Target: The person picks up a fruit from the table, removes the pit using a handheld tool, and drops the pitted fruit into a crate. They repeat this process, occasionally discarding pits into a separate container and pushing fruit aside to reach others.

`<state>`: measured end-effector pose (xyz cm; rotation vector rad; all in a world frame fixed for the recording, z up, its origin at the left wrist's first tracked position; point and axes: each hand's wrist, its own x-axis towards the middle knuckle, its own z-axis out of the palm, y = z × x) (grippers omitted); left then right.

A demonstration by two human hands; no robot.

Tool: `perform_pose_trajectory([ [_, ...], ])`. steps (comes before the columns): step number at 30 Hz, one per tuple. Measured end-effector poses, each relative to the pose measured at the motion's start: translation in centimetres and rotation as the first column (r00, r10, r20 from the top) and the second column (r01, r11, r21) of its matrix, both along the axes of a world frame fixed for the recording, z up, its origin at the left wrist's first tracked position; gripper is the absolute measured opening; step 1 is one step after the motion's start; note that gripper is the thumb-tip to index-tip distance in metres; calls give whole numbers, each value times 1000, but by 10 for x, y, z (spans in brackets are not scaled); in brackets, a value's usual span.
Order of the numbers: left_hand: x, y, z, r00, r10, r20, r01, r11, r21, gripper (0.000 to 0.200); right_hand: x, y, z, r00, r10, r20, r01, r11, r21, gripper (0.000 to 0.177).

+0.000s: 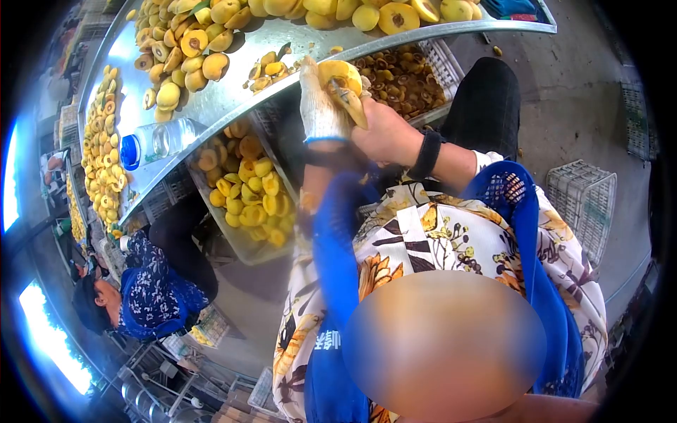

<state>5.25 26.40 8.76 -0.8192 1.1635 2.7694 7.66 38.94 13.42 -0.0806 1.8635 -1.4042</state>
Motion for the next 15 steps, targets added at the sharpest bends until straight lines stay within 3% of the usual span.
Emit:
perform_pose_trajectory([
  [3,-2,10,12,995,60,-76,-78,964,-255,43,0,-1,-8,1000,-26,-4,25,997,-72,26],
  [9,-4,-7,-14,997,-71,24,73,994,-79,41,3,-5,-17,999,-27,-20,26,999,-32,23],
  [12,3,11,10,997,65,-45,-78,919,-386,41,0,-5,-22,1000,-13,2,13,999,-30,23],
  [15,4,14,12,998,-19,-66,-29,757,-653,41,-2,-4,-24,1000,-7,28,7,1000,-22,23],
])
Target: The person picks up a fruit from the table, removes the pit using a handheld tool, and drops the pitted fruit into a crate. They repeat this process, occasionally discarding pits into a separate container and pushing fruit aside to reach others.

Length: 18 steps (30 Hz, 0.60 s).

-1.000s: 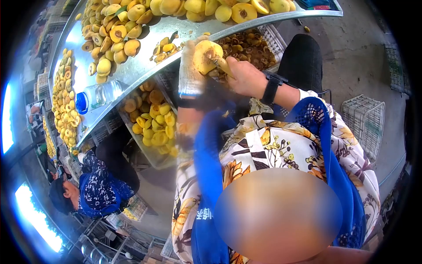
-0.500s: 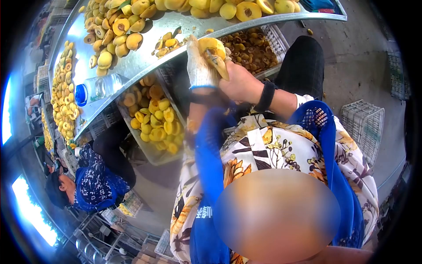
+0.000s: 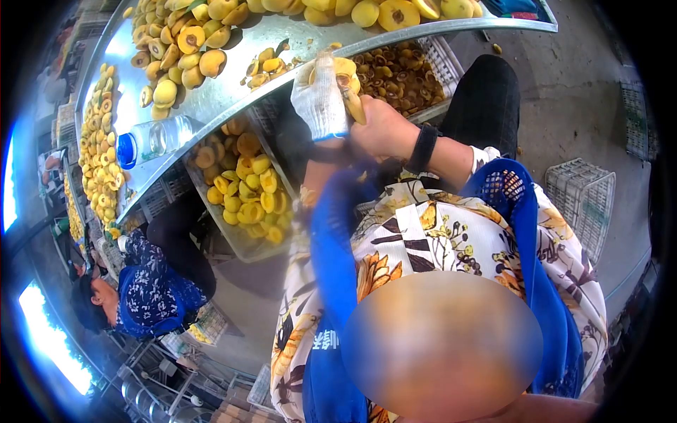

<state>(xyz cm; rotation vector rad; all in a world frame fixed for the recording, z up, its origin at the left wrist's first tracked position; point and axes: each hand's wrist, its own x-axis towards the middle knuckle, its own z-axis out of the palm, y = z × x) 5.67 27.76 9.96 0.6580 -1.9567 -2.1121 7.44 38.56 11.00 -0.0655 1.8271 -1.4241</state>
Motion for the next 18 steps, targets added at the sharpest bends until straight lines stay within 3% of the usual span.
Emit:
perform_pose_trajectory([
  [3,-1,-1,2,998,43,39,-50,979,200,39,2,-2,-5,997,-8,-81,9,1000,13,24],
  [6,-5,-10,-4,998,34,59,-63,787,613,38,3,-3,0,994,9,-108,-8,1000,12,23],
  [9,-6,-11,-4,990,142,25,-127,775,619,26,1,-4,12,999,32,29,-31,999,-29,21],
  [10,-4,-11,3,986,157,53,-164,880,446,28,0,-3,14,993,32,117,-25,998,-62,21],
  [13,3,-13,-13,981,96,-170,-66,982,175,30,1,0,18,932,14,362,77,969,-235,20],
  [17,3,-21,-18,995,-88,50,41,800,599,32,5,0,12,863,-6,506,177,940,-291,19],
  [18,3,-22,-21,990,-124,63,54,759,648,31,7,-2,12,887,-28,461,164,952,-258,18],
])
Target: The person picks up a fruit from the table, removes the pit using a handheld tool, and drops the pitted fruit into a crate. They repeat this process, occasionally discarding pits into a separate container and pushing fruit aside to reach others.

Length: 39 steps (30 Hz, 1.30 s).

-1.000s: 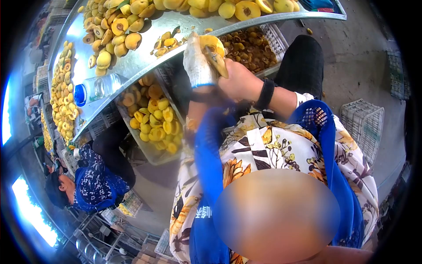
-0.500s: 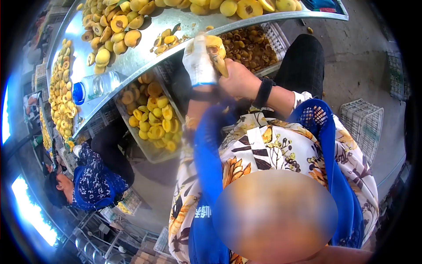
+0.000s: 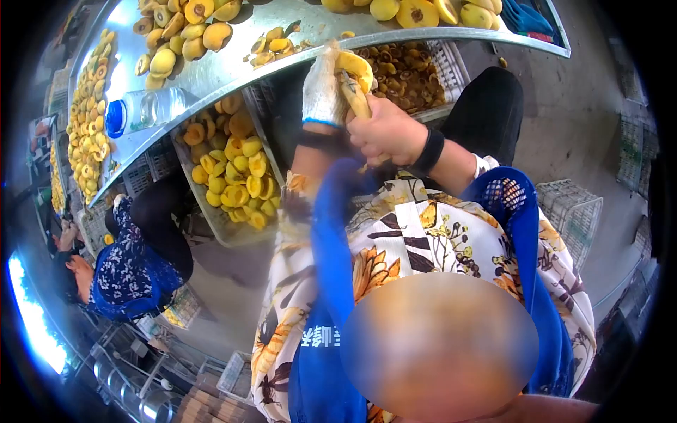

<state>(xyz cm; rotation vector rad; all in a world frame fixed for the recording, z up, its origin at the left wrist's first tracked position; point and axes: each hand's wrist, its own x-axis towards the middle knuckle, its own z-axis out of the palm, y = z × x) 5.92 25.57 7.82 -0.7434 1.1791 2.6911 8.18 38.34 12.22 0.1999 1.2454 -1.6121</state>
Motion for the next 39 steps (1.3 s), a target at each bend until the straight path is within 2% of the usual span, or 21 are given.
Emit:
perform_pose_trajectory([
  [3,3,8,25,996,86,10,-80,962,-260,30,6,-5,-3,983,34,-180,-14,993,115,20],
  [4,6,10,30,996,62,-70,-86,906,-414,30,6,-5,-10,964,66,-258,-30,989,142,21],
  [7,4,7,11,974,149,-170,-207,889,-407,22,9,-7,-22,892,128,-434,-30,974,225,23],
  [8,4,6,13,978,163,-132,-203,897,-394,22,9,-8,-21,863,145,-484,-21,967,252,24],
  [11,5,1,13,983,154,-98,-168,974,-152,21,11,-9,1,963,49,-265,-5,987,163,14],
  [14,8,-1,8,983,111,-145,-145,957,-251,20,1,4,-2,988,56,147,-35,989,-145,12],
  [17,7,-3,-1,976,82,-200,-140,944,-299,21,-2,8,1,952,63,299,29,956,-293,10],
  [18,2,-3,-15,970,84,-227,-152,940,-306,22,-3,9,-4,962,73,265,9,955,-296,9],
  [22,2,0,-20,976,107,-191,-122,990,-68,25,0,8,-33,991,72,111,-39,961,-273,9],
  [24,4,-2,-21,982,144,-124,-140,989,40,26,0,4,-32,993,52,108,-21,963,-270,9],
  [26,9,0,-20,978,207,-39,-202,974,102,27,3,1,-22,980,17,199,44,954,-298,10],
  [27,10,-1,-21,973,230,4,-228,965,131,27,4,-2,-20,985,39,169,8,962,-272,11],
  [29,18,-13,-33,996,93,9,-93,973,210,25,5,-5,-18,990,88,112,-62,975,-211,13],
  [31,19,-20,-33,990,21,138,-49,978,203,51,4,-5,-32,978,194,-82,-204,968,-149,10],
  [33,18,-25,-30,967,22,254,-84,969,234,54,5,-7,-42,906,310,-288,-315,949,31,8],
  [34,17,-28,-28,952,18,307,-99,963,249,55,8,-10,-51,793,265,-549,-262,961,85,8],
  [35,22,-38,-29,963,-53,266,-78,887,456,58,14,-14,-61,609,220,-762,-192,973,127,8],
  [36,24,-41,-33,979,-19,205,-76,891,449,58,15,-15,-64,368,183,-912,-112,982,152,9],
  [37,24,-43,-35,990,11,139,-72,895,440,58,13,-14,-63,513,190,-837,-79,982,174,10],
  [38,25,-36,-17,954,168,248,-242,919,311,58,9,-14,-59,645,180,-743,-46,979,197,12],
  [39,25,-30,16,829,396,396,-488,857,165,57,4,-12,-55,761,156,-630,-16,975,223,14],
])
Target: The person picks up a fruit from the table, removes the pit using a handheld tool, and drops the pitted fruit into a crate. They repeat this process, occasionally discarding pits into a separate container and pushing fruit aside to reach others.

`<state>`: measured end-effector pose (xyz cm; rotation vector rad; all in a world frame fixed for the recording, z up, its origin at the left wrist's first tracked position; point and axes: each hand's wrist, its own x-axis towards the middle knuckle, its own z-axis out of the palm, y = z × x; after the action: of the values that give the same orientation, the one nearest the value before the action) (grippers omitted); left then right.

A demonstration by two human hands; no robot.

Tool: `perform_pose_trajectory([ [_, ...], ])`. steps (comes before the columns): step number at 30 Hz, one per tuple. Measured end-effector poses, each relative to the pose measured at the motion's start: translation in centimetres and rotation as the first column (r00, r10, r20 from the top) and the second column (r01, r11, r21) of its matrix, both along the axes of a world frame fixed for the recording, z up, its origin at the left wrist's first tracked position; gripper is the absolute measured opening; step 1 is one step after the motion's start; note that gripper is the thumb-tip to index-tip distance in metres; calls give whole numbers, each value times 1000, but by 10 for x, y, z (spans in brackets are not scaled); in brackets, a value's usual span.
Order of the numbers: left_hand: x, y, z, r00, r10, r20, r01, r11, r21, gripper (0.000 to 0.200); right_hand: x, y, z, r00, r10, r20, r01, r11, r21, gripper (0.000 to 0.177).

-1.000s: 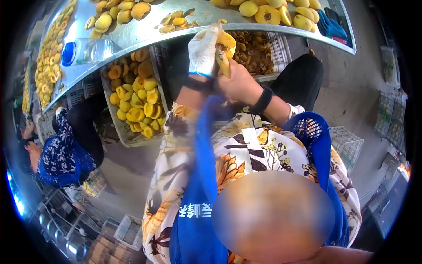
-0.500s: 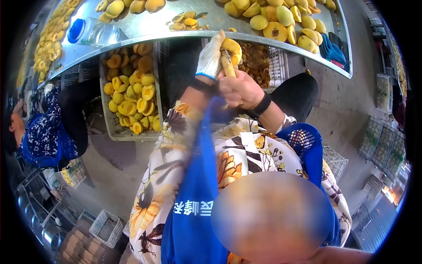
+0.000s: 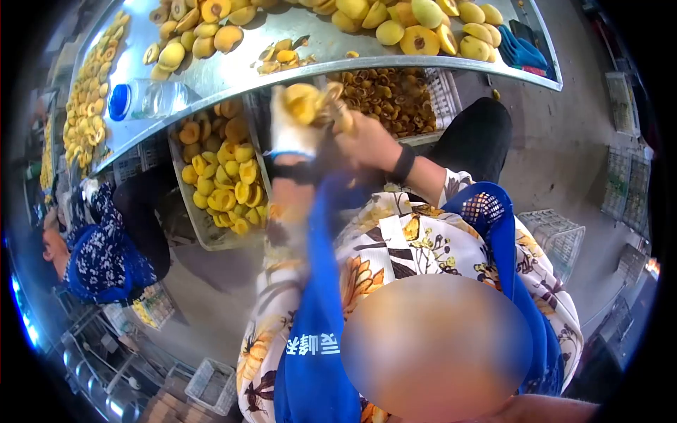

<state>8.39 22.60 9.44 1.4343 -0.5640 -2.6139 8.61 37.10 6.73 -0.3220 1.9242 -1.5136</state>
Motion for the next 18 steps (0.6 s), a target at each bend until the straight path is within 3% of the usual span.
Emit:
perform_pose_trajectory([
  [1,12,-10,-2,996,-45,-76,37,994,-100,55,-6,4,7,979,-94,183,99,995,-22,18],
  [4,59,-95,-28,940,-198,-277,78,917,-391,49,-24,26,-27,986,-54,155,52,998,22,26],
  [5,70,-106,-23,981,-46,-190,-54,871,-489,48,-27,33,-33,960,61,-272,29,949,315,31],
  [6,82,-116,-18,986,115,-120,-164,790,-590,47,-27,40,-38,951,98,-293,20,927,373,33],
  [7,96,-137,-21,970,64,235,178,472,-864,47,-28,45,-41,940,133,-314,15,903,429,35],
  [8,109,-157,-32,824,172,540,537,70,-841,49,-30,50,-46,928,173,-331,10,875,484,36],
  [9,108,-156,-32,880,140,454,464,-49,-884,45,-29,52,-49,869,163,-467,79,886,457,34],
  [10,100,-157,-31,847,175,501,531,-252,-809,44,-32,53,-52,911,123,-394,58,908,416,34],
  [12,56,-110,-10,918,-19,396,356,-404,-843,41,-33,58,-42,975,61,-215,15,942,335,33],
  [14,-1,-58,2,837,-201,509,402,-405,-821,38,-32,56,-29,977,35,-210,38,942,334,32],
  [15,-29,-25,18,737,-167,655,456,-593,-663,38,-32,57,-15,977,42,-207,29,945,327,31],
  [16,-53,-1,21,722,-288,629,293,-696,-656,39,-32,60,-13,967,31,-254,49,952,302,31],
  [18,-104,37,12,579,-356,733,189,-816,-546,39,-30,70,-18,922,-10,-388,108,967,231,29],
])
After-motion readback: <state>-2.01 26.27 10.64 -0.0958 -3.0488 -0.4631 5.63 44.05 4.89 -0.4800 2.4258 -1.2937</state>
